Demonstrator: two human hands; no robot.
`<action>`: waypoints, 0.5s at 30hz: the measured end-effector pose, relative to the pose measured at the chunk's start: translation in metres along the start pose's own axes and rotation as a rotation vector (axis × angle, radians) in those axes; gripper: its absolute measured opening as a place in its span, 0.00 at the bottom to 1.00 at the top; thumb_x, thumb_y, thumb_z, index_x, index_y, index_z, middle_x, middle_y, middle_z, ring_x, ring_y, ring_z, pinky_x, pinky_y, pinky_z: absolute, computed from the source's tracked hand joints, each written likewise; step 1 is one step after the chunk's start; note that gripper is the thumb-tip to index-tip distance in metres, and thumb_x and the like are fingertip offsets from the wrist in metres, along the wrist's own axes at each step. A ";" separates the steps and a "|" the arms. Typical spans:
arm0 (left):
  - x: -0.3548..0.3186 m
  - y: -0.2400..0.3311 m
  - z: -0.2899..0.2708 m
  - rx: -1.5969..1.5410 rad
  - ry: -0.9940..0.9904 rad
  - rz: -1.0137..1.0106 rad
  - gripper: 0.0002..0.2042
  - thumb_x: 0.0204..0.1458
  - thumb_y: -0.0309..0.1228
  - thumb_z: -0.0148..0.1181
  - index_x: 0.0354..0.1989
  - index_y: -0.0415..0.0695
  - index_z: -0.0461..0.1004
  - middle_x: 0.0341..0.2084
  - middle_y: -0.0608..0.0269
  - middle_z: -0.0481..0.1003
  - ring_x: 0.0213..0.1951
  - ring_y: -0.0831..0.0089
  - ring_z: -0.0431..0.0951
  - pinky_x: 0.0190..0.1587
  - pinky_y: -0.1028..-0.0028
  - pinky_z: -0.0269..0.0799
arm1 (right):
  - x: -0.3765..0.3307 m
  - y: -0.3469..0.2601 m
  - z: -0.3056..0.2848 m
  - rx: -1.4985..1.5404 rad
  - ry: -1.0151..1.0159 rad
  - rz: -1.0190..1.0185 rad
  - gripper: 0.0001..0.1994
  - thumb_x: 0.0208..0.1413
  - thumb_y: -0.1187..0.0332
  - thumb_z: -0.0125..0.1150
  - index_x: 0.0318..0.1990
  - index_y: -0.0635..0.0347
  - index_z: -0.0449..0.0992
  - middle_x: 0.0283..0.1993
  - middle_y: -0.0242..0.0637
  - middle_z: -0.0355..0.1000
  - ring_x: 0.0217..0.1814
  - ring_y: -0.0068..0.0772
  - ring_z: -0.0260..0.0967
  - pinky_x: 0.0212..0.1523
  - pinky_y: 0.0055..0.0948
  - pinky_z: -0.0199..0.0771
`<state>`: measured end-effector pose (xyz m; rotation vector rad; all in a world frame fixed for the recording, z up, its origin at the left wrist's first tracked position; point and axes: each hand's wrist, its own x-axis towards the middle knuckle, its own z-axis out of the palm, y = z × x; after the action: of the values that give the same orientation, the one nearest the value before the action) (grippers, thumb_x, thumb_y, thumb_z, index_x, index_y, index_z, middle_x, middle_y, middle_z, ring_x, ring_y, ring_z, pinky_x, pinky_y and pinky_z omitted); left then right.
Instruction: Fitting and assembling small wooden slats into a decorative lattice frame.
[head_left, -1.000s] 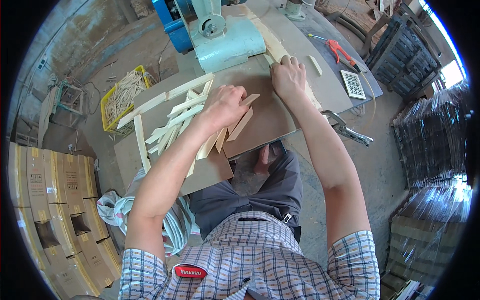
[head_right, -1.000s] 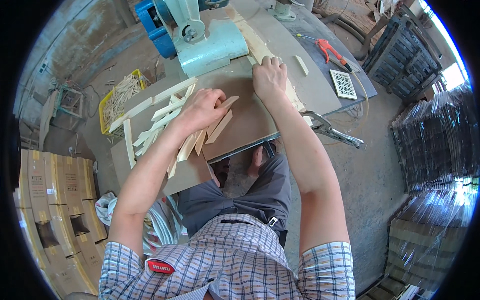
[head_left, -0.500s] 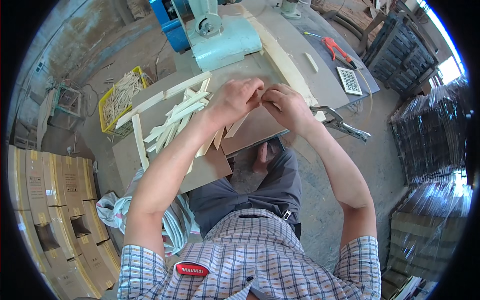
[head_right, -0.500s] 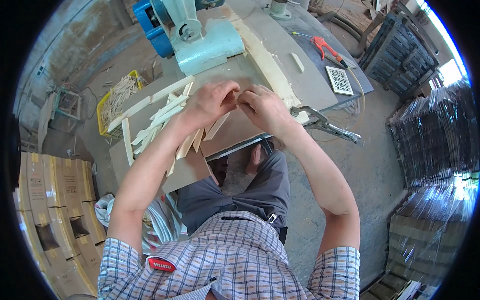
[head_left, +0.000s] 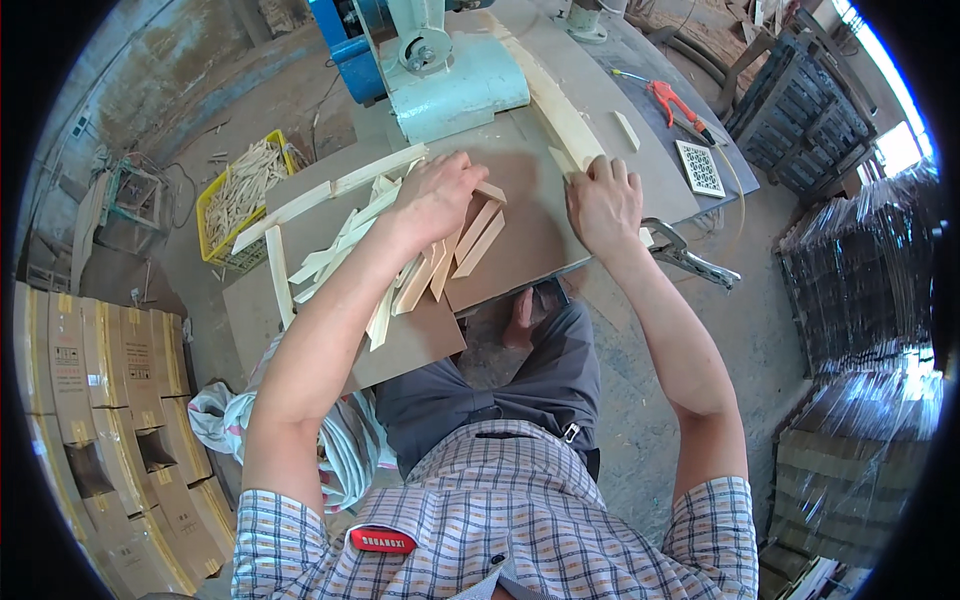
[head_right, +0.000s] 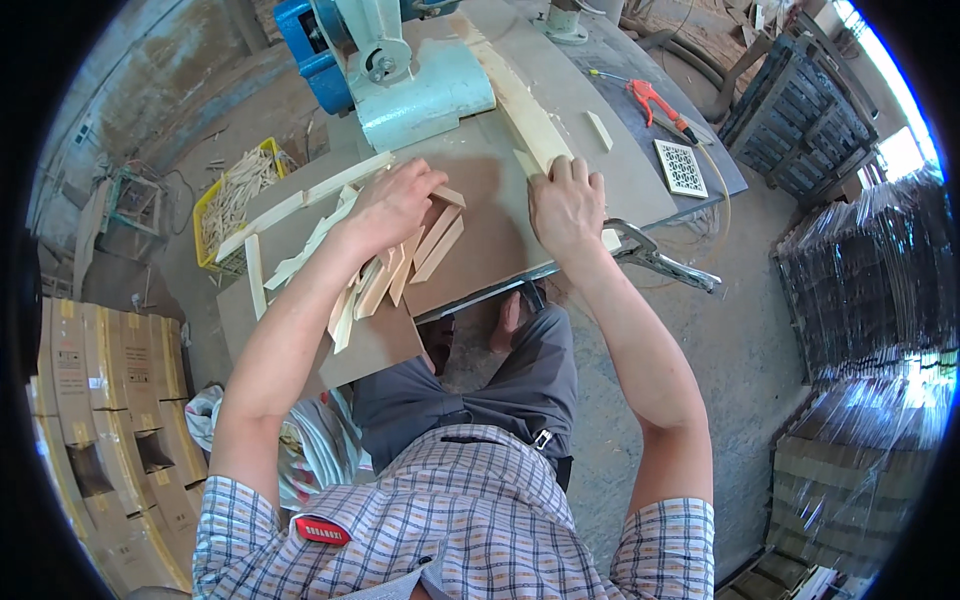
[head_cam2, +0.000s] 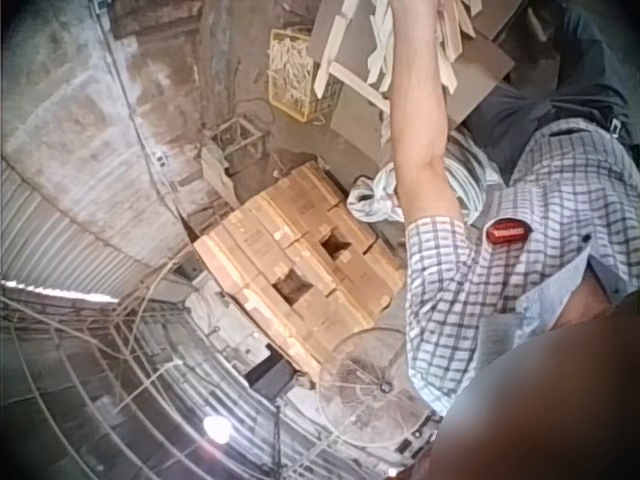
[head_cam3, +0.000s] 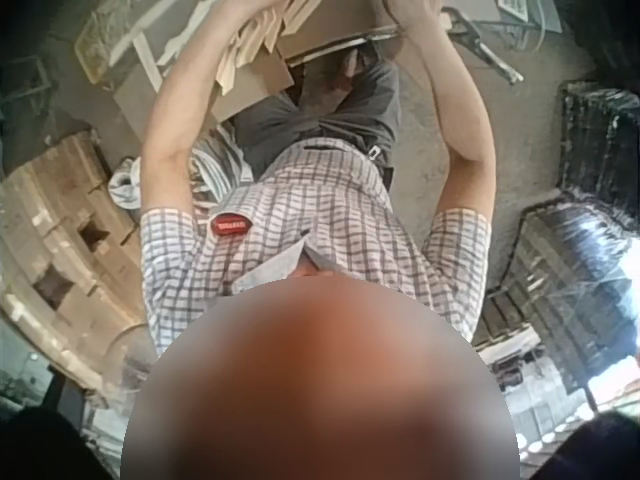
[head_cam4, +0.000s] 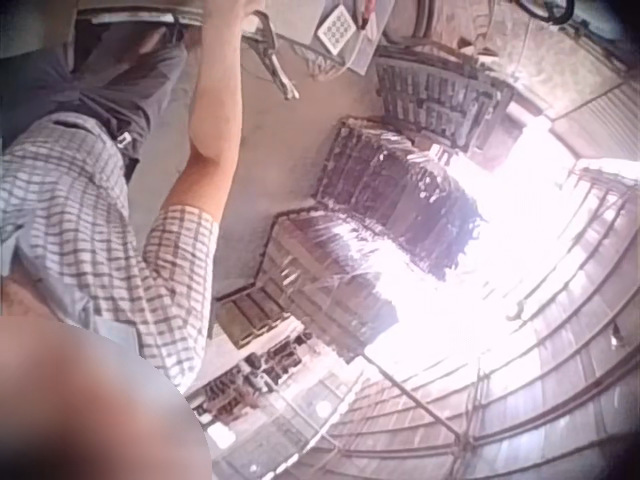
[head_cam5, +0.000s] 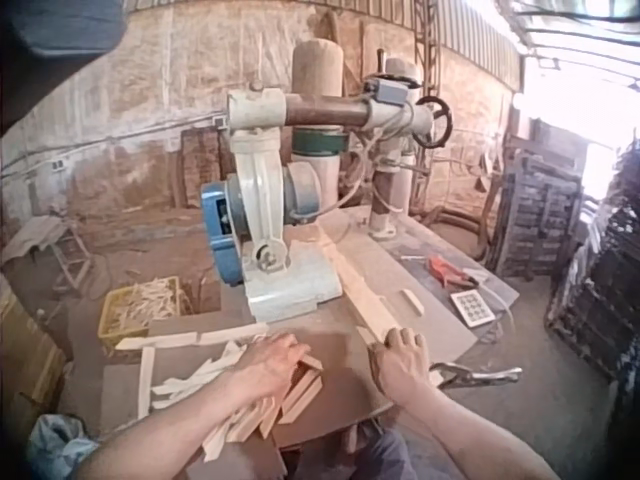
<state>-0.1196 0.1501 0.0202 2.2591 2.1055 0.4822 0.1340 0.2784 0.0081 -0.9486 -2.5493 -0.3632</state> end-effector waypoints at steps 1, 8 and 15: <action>0.003 -0.002 0.001 0.002 -0.003 -0.013 0.15 0.59 0.22 0.59 0.54 0.44 0.82 0.50 0.54 0.79 0.59 0.54 0.78 0.60 0.56 0.77 | 0.008 0.002 0.004 -0.004 0.019 0.029 0.06 0.60 0.63 0.67 0.38 0.52 0.87 0.45 0.36 0.75 0.53 0.42 0.72 0.52 0.42 0.70; 0.014 -0.007 0.002 0.149 0.005 0.019 0.09 0.62 0.29 0.62 0.48 0.48 0.83 0.47 0.59 0.79 0.53 0.56 0.79 0.57 0.57 0.76 | 0.092 -0.010 0.038 0.036 0.003 0.097 0.10 0.62 0.60 0.65 0.36 0.54 0.87 0.46 0.40 0.76 0.57 0.45 0.73 0.55 0.45 0.72; 0.022 -0.001 0.000 0.073 0.122 0.156 0.09 0.62 0.32 0.64 0.48 0.51 0.84 0.42 0.63 0.81 0.52 0.60 0.80 0.57 0.58 0.75 | 0.031 -0.031 0.001 0.689 -0.010 -0.085 0.10 0.61 0.65 0.68 0.46 0.58 0.85 0.48 0.44 0.78 0.55 0.52 0.77 0.56 0.47 0.79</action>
<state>-0.1192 0.1715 0.0243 2.5099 2.0403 0.5704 0.0918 0.2733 0.0182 -0.5723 -2.4415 0.4778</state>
